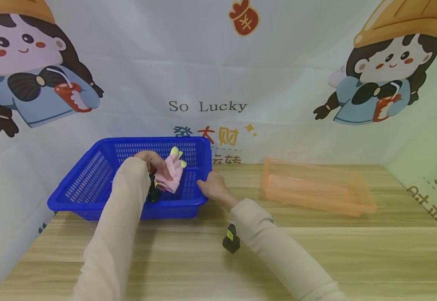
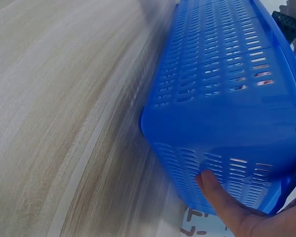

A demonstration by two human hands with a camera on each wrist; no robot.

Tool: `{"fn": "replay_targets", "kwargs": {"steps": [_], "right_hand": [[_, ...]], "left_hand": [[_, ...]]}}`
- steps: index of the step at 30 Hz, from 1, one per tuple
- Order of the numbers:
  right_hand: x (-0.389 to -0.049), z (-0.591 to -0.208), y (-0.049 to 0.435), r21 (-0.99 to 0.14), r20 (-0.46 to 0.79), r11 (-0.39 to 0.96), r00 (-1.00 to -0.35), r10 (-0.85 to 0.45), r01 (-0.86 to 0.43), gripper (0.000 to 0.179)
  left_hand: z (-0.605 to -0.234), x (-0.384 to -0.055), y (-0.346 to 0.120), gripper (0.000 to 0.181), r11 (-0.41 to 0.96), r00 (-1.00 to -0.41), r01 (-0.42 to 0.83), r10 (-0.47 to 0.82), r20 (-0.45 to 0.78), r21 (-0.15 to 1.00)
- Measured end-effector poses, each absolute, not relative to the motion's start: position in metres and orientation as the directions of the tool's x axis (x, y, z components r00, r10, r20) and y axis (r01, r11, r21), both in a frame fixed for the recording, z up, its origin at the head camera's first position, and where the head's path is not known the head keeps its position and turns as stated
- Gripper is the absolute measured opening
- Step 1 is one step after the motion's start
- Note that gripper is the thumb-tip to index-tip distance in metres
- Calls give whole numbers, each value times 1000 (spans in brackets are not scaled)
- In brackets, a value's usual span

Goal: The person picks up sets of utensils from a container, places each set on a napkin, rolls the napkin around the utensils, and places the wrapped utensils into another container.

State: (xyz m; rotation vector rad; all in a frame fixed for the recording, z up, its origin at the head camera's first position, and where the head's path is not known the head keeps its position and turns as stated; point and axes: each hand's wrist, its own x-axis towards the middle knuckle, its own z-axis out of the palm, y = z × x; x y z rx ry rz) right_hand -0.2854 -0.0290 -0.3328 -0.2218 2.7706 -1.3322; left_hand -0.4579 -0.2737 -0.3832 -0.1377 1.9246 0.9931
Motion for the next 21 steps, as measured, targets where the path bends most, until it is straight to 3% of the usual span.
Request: {"fn": "replay_targets", "kwargs": {"steps": [3, 8, 12, 17, 21], "right_hand": [[-282, -331, -28, -779, 25, 615, -987, -157, -117, 31], [-290, -338, -30, -771, 31, 625, -987, -156, -123, 32], [-324, -376, -33, -747, 92, 640, -981, -170, -181, 37], [-354, -408, -36, -753, 92, 634, -983, -161, -174, 38], [-356, -412, -37, -752, 106, 633, -981, -162, -185, 40]], "left_hand": [[-398, -473, -282, 50, 767, -588, -365, 250, -769, 528], [-335, -402, -241, 53, 831, -612, -360, 132, -780, 423], [-298, -359, -214, 55, 846, -596, -364, 109, -796, 389], [-292, -354, -203, 54, 843, -551, -409, 78, -831, 351], [-303, -358, -200, 55, 842, -519, -421, 79, -851, 336]]}}
